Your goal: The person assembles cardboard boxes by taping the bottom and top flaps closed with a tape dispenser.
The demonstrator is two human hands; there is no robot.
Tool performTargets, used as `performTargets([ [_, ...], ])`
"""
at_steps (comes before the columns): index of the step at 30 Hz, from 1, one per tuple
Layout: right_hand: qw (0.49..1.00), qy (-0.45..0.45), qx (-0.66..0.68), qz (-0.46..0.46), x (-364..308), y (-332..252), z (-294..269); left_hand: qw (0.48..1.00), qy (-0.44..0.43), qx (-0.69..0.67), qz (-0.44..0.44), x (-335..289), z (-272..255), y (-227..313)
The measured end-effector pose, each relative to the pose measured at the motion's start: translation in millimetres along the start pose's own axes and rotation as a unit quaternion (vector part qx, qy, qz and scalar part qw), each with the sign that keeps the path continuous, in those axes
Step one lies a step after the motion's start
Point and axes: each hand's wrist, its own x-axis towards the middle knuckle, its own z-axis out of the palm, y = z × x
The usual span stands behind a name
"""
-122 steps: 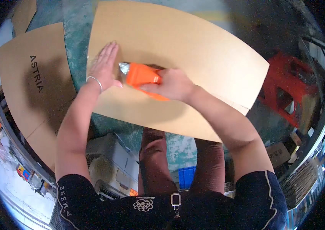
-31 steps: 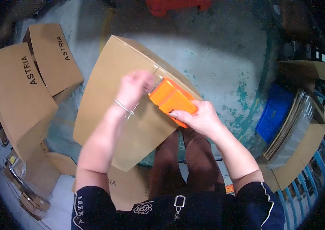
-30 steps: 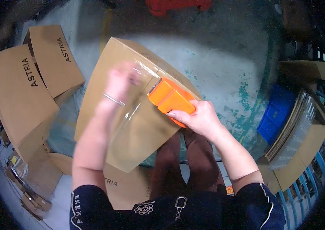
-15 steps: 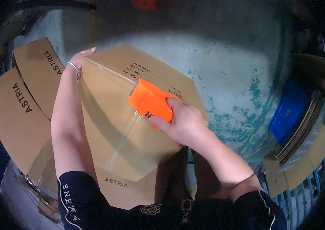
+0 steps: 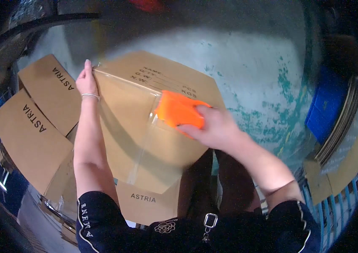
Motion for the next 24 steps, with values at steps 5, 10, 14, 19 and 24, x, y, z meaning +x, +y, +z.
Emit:
performTargets([
  [5, 0.998, 0.055, -0.010, -0.006, -92.5, 105.0, -48.1, 0.994, 0.001, -0.108, -0.026, -1.3, 6.9, 19.9],
  [10, 0.999, 0.032, -0.017, -0.035, -111.7, 142.3, -47.3, 0.990, -0.021, -0.136, -0.040, -1.2, 5.2, 18.1],
  [14, 0.999, 0.026, -0.032, -0.027, -95.8, 161.3, -39.3, 0.988, -0.025, -0.146, -0.040, -7.0, 7.3, 26.9],
  [19, 0.998, 0.008, 0.003, -0.068, -70.3, 196.0, -23.3, 0.993, 0.049, -0.090, 0.054, -8.5, -0.9, 28.9],
  [24, 0.997, -0.007, 0.033, -0.071, -46.0, 244.9, -5.7, 0.799, -0.015, 0.163, 0.579, -107.3, 48.5, 79.6],
])
